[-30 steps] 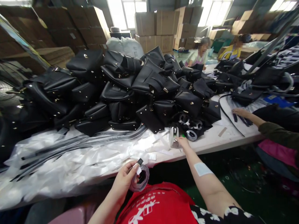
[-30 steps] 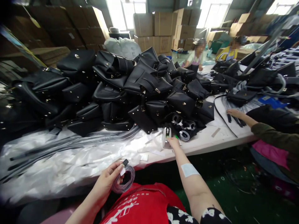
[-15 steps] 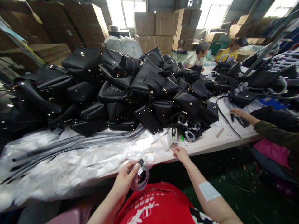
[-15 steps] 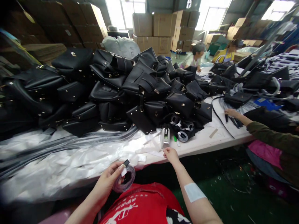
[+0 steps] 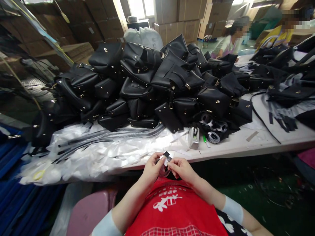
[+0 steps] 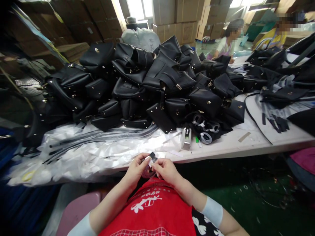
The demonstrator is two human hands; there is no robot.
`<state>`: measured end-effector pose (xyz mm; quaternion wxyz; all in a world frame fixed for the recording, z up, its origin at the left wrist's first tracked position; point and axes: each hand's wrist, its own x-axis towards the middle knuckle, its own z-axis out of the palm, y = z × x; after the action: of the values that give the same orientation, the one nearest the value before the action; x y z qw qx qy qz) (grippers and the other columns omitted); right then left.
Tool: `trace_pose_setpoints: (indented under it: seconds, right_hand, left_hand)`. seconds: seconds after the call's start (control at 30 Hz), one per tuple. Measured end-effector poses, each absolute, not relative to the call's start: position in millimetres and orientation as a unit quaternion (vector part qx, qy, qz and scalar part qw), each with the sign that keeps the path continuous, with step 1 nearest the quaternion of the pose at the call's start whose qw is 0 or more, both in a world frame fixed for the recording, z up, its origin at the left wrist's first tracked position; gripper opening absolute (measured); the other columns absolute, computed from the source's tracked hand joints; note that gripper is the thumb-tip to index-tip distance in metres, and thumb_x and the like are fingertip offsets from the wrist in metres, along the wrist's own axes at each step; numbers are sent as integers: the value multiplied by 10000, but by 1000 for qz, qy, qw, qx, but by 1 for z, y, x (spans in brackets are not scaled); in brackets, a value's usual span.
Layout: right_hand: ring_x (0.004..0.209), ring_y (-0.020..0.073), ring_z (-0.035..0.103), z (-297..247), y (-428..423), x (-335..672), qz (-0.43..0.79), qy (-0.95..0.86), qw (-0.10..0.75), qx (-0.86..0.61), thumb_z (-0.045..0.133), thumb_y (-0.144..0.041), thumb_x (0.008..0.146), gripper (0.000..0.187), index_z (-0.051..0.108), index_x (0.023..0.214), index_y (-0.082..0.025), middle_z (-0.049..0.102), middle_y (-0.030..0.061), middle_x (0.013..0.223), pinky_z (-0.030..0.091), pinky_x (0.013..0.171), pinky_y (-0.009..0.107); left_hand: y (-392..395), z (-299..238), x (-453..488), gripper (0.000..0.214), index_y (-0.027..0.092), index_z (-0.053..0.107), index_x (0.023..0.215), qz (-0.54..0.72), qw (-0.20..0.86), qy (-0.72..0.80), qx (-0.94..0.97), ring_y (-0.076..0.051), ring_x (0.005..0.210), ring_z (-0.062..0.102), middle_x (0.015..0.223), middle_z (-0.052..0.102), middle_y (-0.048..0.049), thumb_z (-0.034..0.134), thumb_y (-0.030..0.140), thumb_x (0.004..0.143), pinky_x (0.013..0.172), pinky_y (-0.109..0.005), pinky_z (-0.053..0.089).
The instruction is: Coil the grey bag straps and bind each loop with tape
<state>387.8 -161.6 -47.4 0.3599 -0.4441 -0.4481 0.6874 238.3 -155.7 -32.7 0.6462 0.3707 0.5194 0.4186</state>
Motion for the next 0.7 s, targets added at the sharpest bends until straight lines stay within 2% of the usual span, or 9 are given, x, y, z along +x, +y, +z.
trace_pose_setpoints:
  seconds: [0.23,0.4,0.53,0.63,0.7]
  right_hand:
    - [311,45,315,-55,-159,381,698,-435,334,-460,650,-617,705,474,577,640,-153,431,-81,369,224,352,192]
    - [344,57,404,-60,-159,377,694,-437,319,-474,631,-641,704,498,597,683,-145,501,-59,423,299,377,187]
    - [452,72,517,-62,-158,375,731,-437,320,-415,676,-599,682,468,608,732,-139,613,-16,568,395,469,199]
    - [467,75,524,-62,-158,371,738,-431,338,-395,678,-599,682,471,606,708,-135,626,-1,592,415,493,213]
    - [467,79,523,-62,-160,367,731,-426,354,-399,676,-609,682,483,610,686,-131,623,5,590,420,496,219]
  left_hand:
    - [-160,-38,236,457,159,550,964,422,647,516,370,-79,436,499,596,609,25,707,502,707,449,-185,378]
    - [-164,-37,235,440,155,558,966,436,627,522,381,-79,441,488,587,593,31,665,518,742,456,-190,387]
    - [-164,-36,229,468,133,601,1033,449,554,565,415,-91,470,504,580,591,28,647,508,756,468,-196,407]
    - [-166,-33,225,454,127,630,1057,435,492,586,475,-115,476,526,571,588,16,587,503,806,464,-221,432]
    - [-169,-29,224,380,147,660,1032,435,401,582,558,-154,617,611,711,647,-30,562,458,838,586,-272,510]
